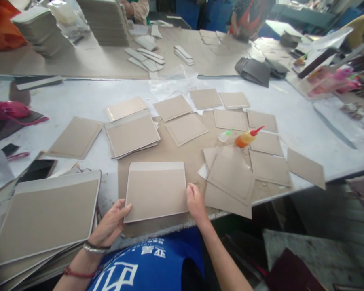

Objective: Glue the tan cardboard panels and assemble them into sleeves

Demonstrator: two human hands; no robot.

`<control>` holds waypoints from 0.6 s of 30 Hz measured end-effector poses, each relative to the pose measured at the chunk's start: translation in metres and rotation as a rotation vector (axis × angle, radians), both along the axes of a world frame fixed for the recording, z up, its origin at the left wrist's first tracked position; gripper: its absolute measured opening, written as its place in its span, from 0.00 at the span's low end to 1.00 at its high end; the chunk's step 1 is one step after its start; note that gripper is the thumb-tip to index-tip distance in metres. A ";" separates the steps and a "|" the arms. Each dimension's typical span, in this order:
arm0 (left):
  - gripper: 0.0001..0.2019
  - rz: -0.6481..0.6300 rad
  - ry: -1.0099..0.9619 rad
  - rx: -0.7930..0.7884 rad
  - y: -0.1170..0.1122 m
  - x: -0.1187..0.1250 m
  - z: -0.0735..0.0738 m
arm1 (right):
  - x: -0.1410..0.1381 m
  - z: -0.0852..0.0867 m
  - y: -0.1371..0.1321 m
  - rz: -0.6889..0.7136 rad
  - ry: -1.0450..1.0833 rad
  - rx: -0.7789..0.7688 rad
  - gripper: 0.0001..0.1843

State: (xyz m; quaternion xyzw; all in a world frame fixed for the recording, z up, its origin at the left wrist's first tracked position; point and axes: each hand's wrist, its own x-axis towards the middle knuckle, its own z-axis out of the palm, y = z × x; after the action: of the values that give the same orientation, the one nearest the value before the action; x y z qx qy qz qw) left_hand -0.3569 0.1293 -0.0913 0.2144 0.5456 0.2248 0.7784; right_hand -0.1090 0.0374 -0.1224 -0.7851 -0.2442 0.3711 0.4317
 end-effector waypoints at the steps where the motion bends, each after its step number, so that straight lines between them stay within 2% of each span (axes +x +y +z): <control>1: 0.22 -0.004 0.003 -0.008 -0.001 -0.001 0.001 | -0.002 0.002 -0.001 -0.034 0.109 -0.012 0.23; 4: 0.21 -0.011 0.000 -0.018 -0.005 -0.003 0.004 | -0.008 0.013 -0.004 -0.171 0.448 -0.002 0.27; 6: 0.21 -0.018 -0.017 -0.021 -0.007 -0.002 0.007 | -0.013 0.023 -0.006 -0.146 0.644 0.037 0.28; 8: 0.21 -0.024 -0.028 -0.016 -0.010 -0.001 0.012 | -0.017 0.032 -0.008 -0.074 0.737 0.087 0.26; 12: 0.24 -0.003 -0.026 0.020 -0.013 0.006 0.021 | -0.026 0.039 -0.009 -0.087 0.684 0.150 0.25; 18: 0.25 0.104 -0.009 0.101 -0.015 0.010 0.028 | -0.028 0.038 -0.004 -0.113 0.599 0.151 0.25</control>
State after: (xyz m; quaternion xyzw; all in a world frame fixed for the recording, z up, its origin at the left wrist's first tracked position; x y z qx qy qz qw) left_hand -0.3471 0.1143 -0.0637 0.2237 0.5404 0.2930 0.7564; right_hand -0.1369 0.0337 -0.0839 -0.6191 -0.0890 0.5420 0.5613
